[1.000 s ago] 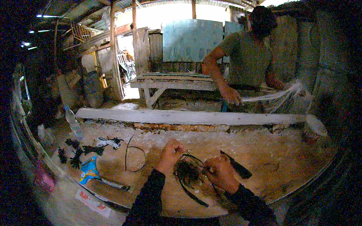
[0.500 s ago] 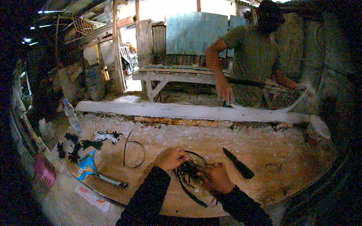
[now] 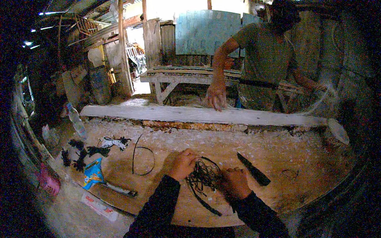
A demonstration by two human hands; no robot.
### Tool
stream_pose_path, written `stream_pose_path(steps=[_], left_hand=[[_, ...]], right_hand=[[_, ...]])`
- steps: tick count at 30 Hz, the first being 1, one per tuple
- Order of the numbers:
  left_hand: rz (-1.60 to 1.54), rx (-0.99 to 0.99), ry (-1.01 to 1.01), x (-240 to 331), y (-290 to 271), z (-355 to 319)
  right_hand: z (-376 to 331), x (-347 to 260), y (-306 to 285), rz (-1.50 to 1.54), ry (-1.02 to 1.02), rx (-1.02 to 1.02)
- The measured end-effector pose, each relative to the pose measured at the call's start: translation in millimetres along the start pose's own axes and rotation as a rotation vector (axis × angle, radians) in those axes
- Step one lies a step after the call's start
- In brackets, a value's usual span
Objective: The person repeatedly ties small black cable ties by hand at a wooden workbench. A second person in the background moves around and handles white fibrous material, but the camera wearer focuses on forming and tightening the ties.
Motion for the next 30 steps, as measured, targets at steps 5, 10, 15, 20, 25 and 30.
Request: stream_pose_path(steps=[5,10,15,20,25,30], left_hand=[[0.120,-0.185,-0.079,15,3,-5],[0.017,-0.146,0.002,23,10,-5],[0.121,-0.021,0.123,37,11,-5],[0.107,0.066,0.178,52,-2,-6],[0.062,0.121,0.150,44,-12,-3],[0.119,0.153,0.206,31,-19,-1]], right_hand=[[-1,3,4,0.101,0.017,-0.025],[0,5,5,0.091,0.013,0.013],[2,7,-12,0.289,-0.061,0.328],[-1,14,10,1.082,0.109,0.211],[-5,15,27,1.650,0.186,0.119],[-7,27,35,1.393,0.333,-0.075]])
Point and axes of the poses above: each hand's wrist, its own z-axis towards the middle knuckle, its own y-axis out of the palm, x = y × z, the point moved 6 cm from there along z, towards the middle knuckle, and after that the axes turned 5 degrees about -y, right-handed, at the moved point
